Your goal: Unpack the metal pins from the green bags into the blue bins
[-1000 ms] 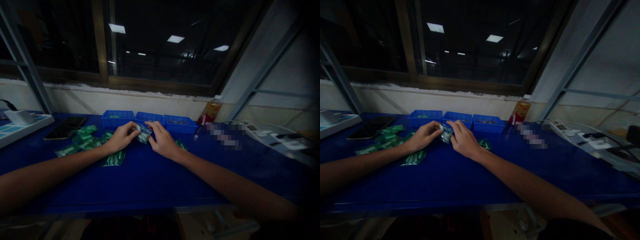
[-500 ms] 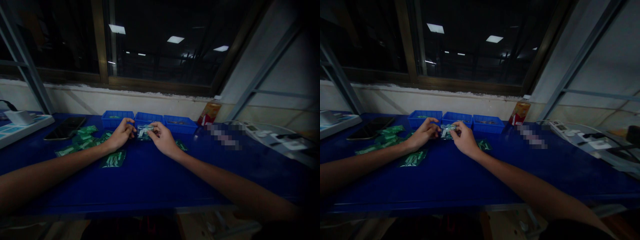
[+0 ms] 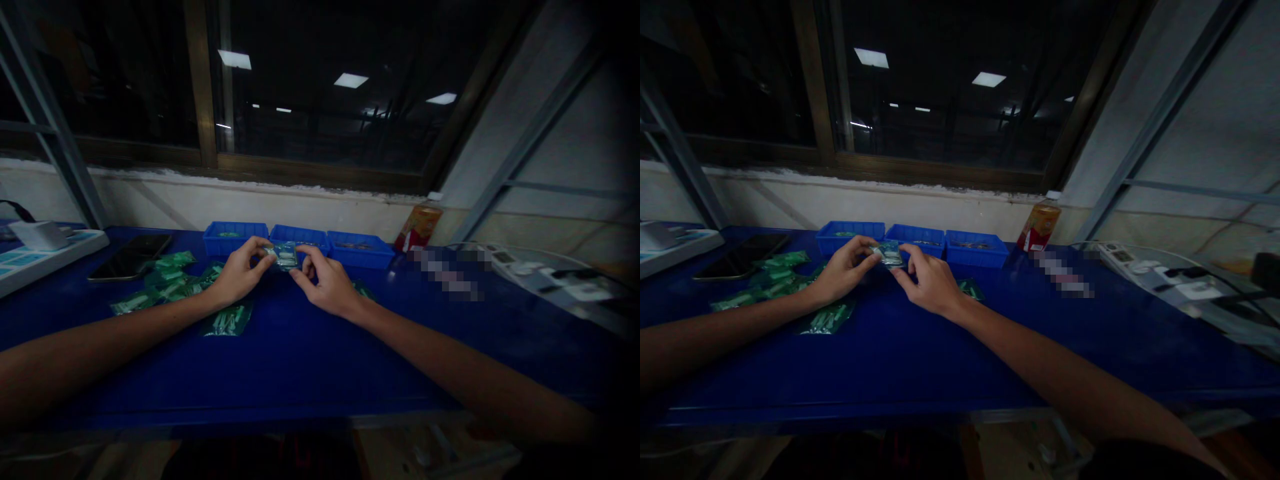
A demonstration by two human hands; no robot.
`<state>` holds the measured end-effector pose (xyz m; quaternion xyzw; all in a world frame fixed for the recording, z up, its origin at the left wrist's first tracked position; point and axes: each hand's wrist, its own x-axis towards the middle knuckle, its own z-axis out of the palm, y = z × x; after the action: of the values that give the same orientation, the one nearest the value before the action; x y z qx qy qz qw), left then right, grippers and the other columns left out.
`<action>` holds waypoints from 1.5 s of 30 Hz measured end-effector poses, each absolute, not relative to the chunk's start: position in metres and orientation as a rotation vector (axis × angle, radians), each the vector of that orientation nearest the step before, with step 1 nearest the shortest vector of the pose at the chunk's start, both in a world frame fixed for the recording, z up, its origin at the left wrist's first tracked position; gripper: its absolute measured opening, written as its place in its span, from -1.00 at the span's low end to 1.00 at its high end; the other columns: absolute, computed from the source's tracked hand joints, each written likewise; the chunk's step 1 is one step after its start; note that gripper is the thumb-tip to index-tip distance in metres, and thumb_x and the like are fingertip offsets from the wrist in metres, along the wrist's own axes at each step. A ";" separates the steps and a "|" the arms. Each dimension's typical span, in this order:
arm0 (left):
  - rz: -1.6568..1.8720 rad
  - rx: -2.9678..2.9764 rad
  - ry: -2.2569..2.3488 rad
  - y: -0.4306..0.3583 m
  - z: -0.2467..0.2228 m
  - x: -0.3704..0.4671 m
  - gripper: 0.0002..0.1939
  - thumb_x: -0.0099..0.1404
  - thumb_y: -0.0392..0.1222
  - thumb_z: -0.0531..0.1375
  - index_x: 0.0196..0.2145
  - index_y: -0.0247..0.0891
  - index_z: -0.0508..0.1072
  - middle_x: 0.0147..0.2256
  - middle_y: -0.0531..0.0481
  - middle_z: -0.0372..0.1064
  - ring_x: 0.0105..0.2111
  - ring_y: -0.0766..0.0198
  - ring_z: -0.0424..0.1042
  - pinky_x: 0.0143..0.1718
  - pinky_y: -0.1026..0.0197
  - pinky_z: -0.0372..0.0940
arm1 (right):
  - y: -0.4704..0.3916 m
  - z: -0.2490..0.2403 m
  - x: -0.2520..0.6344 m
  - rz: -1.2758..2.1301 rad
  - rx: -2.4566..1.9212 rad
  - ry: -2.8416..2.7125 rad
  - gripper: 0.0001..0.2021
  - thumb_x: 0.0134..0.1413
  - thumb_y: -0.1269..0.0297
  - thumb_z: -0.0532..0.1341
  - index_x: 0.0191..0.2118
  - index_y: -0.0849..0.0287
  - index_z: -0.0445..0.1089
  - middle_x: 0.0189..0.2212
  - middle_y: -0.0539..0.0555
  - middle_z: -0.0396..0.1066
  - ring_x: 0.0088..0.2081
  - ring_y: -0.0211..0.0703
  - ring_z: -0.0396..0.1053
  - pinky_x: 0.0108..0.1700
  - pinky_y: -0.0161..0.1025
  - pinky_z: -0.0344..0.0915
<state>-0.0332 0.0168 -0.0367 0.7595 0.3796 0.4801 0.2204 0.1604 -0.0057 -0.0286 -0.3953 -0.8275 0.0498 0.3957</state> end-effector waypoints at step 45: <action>1.180 1.798 0.869 0.015 -0.034 -0.034 -0.63 0.18 -0.14 0.14 -0.08 -0.31 0.22 -0.52 0.10 0.26 -0.52 0.38 0.22 -0.49 0.31 0.10 | -0.011 -0.027 0.164 -0.182 -0.680 -2.206 -0.51 -0.02 0.36 0.12 0.08 0.15 0.06 -0.07 0.20 0.19 -0.08 -0.07 0.25 -0.18 -0.11 0.35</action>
<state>-0.0341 0.0148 -0.0342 0.7106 0.3436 0.4663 0.3994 0.1641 -0.0115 -0.0268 -0.2690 -0.8726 -0.0719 0.4012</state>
